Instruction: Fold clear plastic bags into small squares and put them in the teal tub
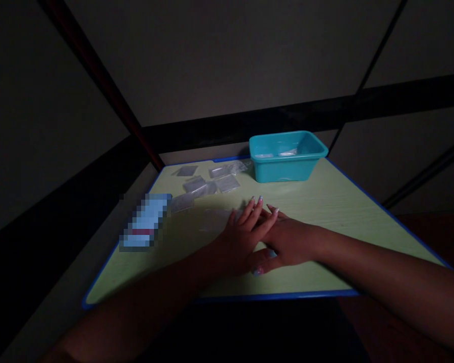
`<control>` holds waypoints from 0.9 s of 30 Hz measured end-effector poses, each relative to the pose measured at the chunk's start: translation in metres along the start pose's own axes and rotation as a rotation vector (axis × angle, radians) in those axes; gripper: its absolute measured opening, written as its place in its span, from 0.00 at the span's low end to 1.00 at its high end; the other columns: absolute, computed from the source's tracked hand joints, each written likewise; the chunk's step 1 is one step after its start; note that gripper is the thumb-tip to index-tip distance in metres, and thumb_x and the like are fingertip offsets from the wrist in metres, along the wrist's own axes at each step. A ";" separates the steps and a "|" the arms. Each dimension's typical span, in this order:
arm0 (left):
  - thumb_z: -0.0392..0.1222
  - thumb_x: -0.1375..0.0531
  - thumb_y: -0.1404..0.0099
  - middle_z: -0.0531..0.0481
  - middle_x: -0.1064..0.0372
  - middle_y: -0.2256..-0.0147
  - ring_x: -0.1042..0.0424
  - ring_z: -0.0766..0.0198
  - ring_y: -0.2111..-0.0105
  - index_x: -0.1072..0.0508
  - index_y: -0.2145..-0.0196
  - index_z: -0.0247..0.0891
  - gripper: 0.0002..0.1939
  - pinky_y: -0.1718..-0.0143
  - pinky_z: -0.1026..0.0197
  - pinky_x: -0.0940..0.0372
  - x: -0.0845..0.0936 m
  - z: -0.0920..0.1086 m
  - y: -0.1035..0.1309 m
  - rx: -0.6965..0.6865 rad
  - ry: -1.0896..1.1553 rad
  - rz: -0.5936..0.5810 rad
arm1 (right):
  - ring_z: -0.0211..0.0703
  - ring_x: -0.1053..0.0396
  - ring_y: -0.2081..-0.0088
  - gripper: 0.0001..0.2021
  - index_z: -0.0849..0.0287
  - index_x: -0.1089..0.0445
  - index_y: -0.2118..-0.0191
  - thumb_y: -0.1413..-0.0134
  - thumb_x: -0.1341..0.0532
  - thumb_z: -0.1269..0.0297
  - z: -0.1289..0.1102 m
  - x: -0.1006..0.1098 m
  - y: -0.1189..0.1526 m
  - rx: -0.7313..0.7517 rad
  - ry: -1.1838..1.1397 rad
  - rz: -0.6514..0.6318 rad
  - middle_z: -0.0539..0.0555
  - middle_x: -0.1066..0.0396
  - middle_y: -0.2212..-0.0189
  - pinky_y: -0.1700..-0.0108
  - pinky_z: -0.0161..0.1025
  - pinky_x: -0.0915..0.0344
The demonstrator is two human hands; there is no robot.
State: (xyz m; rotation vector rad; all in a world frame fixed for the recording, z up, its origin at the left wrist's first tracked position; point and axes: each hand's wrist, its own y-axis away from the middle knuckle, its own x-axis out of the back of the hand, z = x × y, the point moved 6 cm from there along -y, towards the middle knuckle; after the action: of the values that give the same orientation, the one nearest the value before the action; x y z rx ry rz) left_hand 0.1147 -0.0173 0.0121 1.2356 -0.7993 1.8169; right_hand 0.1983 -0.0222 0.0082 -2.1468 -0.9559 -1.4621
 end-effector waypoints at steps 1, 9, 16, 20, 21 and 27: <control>0.67 0.61 0.34 0.34 0.76 0.33 0.72 0.36 0.34 0.62 0.32 0.41 0.41 0.44 0.26 0.59 -0.001 -0.001 0.001 0.037 -0.007 -0.011 | 0.67 0.69 0.33 0.43 0.49 0.48 0.34 0.55 0.35 0.42 0.000 0.000 0.000 0.001 -0.003 0.004 0.57 0.67 0.32 0.39 0.70 0.70; 0.58 0.62 0.29 0.35 0.75 0.32 0.72 0.37 0.34 0.64 0.32 0.45 0.32 0.47 0.23 0.58 -0.001 -0.021 0.010 0.386 -0.086 -0.067 | 0.68 0.75 0.33 0.38 0.47 0.38 0.39 0.57 0.36 0.39 0.001 0.000 0.000 -0.064 0.018 -0.079 0.57 0.72 0.31 0.38 0.67 0.73; 0.61 0.56 0.32 0.37 0.73 0.32 0.72 0.32 0.35 0.58 0.33 0.48 0.34 0.49 0.19 0.59 0.015 -0.044 0.015 0.652 -0.249 0.027 | 0.68 0.80 0.34 0.45 0.48 0.50 0.34 0.56 0.38 0.37 0.002 -0.001 0.000 -0.083 0.020 -0.133 0.61 0.80 0.32 0.39 0.67 0.75; 0.56 0.61 0.29 0.35 0.72 0.32 0.72 0.43 0.33 0.57 0.33 0.38 0.32 0.42 0.27 0.67 0.037 -0.046 0.012 0.546 -0.214 0.252 | 0.69 0.78 0.34 0.46 0.47 0.54 0.33 0.55 0.39 0.37 0.002 -0.001 0.000 -0.083 0.024 -0.129 0.62 0.79 0.32 0.39 0.67 0.73; 0.55 0.65 0.28 0.35 0.71 0.32 0.71 0.46 0.33 0.58 0.33 0.36 0.32 0.40 0.30 0.67 0.039 -0.047 0.011 0.494 -0.136 0.304 | 0.68 0.78 0.34 0.47 0.47 0.56 0.33 0.55 0.39 0.37 0.003 0.000 0.000 -0.080 0.021 -0.124 0.63 0.79 0.32 0.39 0.67 0.72; 0.57 0.77 0.31 0.43 0.61 0.33 0.62 0.56 0.33 0.54 0.33 0.34 0.38 0.35 0.47 0.62 0.033 -0.063 0.005 0.312 0.265 0.411 | 0.63 0.68 0.33 0.43 0.51 0.59 0.32 0.48 0.41 0.42 0.014 0.026 -0.002 -0.033 -0.001 0.040 0.66 0.67 0.32 0.39 0.67 0.63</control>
State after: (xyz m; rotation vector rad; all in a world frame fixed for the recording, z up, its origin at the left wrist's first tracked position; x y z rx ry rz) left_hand 0.0742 0.0410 0.0223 1.0338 -0.6691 2.4557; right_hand 0.2127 -0.0033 0.0262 -2.1778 -0.8906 -1.4676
